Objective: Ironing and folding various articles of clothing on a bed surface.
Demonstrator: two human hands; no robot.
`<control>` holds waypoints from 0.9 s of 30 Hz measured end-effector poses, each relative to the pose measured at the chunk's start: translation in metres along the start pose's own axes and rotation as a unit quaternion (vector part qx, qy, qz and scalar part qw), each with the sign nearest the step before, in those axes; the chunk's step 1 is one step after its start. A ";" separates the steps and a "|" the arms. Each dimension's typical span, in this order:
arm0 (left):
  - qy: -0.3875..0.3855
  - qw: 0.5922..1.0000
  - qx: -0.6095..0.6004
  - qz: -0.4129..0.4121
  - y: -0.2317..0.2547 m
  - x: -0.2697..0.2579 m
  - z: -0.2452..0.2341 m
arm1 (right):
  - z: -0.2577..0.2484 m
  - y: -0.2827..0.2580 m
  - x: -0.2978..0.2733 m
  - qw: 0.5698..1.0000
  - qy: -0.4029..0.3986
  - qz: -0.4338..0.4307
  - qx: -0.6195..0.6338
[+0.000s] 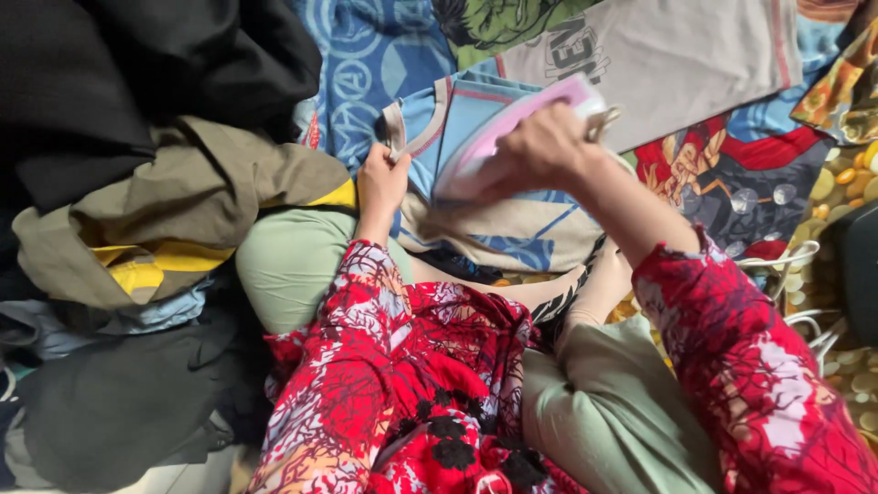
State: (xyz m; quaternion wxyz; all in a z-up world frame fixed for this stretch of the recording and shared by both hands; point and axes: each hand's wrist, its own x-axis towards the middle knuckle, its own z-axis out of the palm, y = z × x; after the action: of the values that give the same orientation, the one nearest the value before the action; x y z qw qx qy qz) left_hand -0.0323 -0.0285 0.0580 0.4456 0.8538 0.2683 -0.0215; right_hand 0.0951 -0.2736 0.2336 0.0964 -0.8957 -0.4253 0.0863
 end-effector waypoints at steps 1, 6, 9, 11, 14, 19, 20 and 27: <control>-0.009 1.000 -0.001 -0.006 -0.001 -0.002 -0.001 | -0.009 -0.010 0.000 0.998 -0.031 -0.049 0.034; -0.019 0.999 -0.009 -0.030 0.005 -0.005 -0.004 | 0.017 0.006 -0.005 0.999 -0.003 0.052 0.002; -0.016 0.999 -0.007 -0.027 0.003 -0.006 -0.004 | 0.012 0.019 0.003 0.984 0.056 0.165 -0.029; -0.015 1.000 -0.007 -0.022 0.005 -0.007 -0.004 | 0.006 0.023 0.005 0.974 0.076 0.211 -0.045; -0.014 1.000 -0.004 -0.023 0.011 -0.005 -0.006 | 0.008 0.020 0.000 0.982 0.026 0.185 -0.021; -0.022 0.999 -0.007 -0.039 0.014 -0.008 -0.010 | 0.013 -0.008 -0.011 0.997 -0.042 0.040 0.049; -0.023 0.999 -0.006 -0.039 0.013 -0.008 -0.009 | 0.010 -0.010 -0.009 0.997 -0.042 0.040 0.050; -0.024 0.999 -0.006 -0.036 0.011 -0.009 -0.010 | 0.003 0.031 -0.002 0.978 0.027 0.205 -0.014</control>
State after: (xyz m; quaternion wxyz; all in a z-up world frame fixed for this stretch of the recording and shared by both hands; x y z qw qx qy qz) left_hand -0.0370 -0.0298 0.0752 0.4563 0.8399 0.2884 -0.0563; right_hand 0.1163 -0.2936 0.2230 0.0757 -0.9671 -0.2312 0.0744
